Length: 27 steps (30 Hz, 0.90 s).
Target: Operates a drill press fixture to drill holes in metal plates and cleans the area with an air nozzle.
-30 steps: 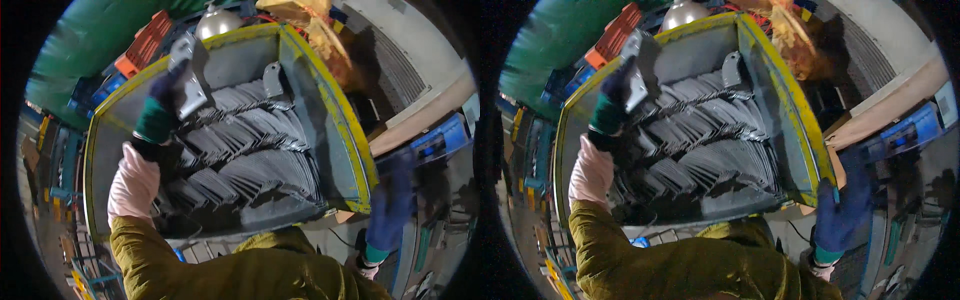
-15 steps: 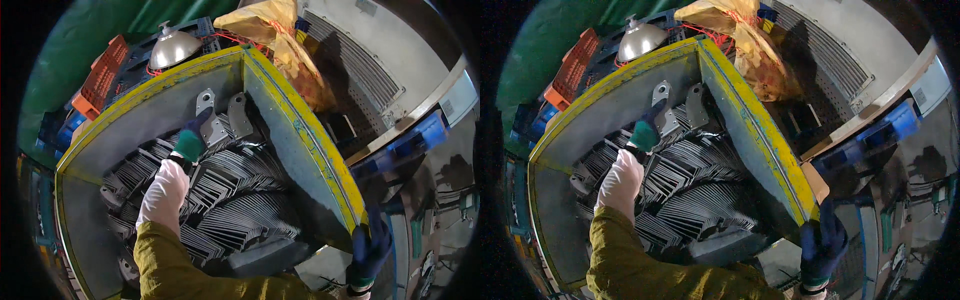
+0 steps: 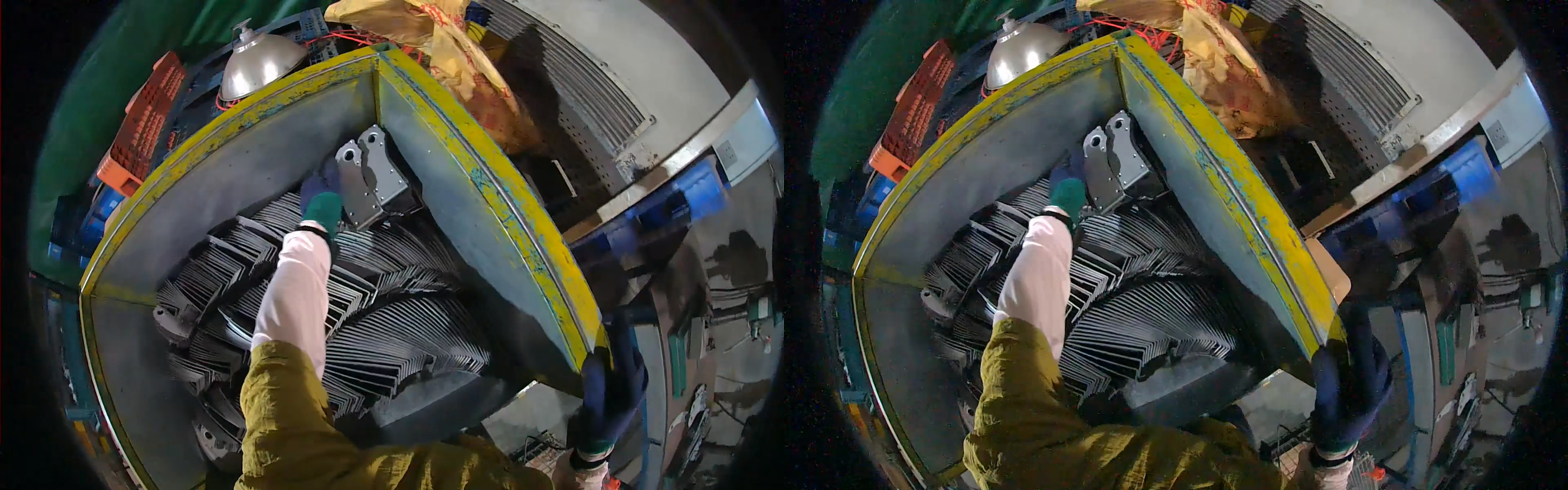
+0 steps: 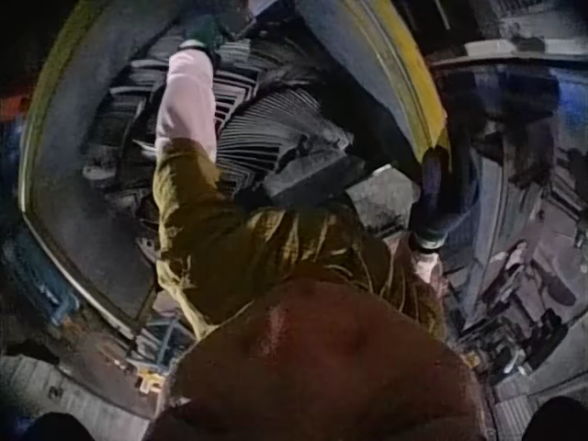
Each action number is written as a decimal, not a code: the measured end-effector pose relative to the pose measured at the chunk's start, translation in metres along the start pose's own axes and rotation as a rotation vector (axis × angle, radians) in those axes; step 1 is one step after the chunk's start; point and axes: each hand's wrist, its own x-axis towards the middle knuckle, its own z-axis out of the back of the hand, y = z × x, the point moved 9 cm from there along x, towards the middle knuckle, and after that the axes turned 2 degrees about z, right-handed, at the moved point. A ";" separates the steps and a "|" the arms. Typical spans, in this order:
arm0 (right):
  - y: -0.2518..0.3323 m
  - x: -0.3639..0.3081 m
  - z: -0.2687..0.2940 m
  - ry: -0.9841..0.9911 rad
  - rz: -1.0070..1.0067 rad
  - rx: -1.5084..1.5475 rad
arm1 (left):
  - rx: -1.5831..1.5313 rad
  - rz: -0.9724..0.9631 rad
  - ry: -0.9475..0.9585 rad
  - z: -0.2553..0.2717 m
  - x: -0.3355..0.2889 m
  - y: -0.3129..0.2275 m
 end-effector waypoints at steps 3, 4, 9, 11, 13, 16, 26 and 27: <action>-0.001 -0.003 0.004 -0.024 0.034 0.023 | -0.057 -0.203 -0.067 0.021 -0.015 -0.016; -0.009 -0.006 0.009 -0.049 0.005 0.006 | -0.350 -0.043 0.069 0.008 -0.031 -0.051; -0.013 -0.016 0.019 -0.099 0.138 0.017 | 0.905 -0.632 0.038 0.042 -0.048 -0.038; -0.018 -0.010 0.016 -0.060 0.179 -0.076 | 0.786 -0.641 0.090 0.070 -0.061 -0.062; -0.011 -0.008 0.022 -0.175 0.334 -0.019 | -0.047 -0.534 0.172 0.119 -0.075 -0.087; -0.001 -0.007 0.025 -0.213 0.385 -0.160 | -0.656 -0.380 0.244 0.175 -0.117 -0.132; -0.012 -0.048 0.006 -0.210 0.416 -0.197 | -0.639 -0.301 0.271 0.302 -0.224 -0.148; -0.021 -0.050 -0.001 -0.127 0.424 -0.116 | 0.071 -0.658 0.024 0.333 -0.258 -0.197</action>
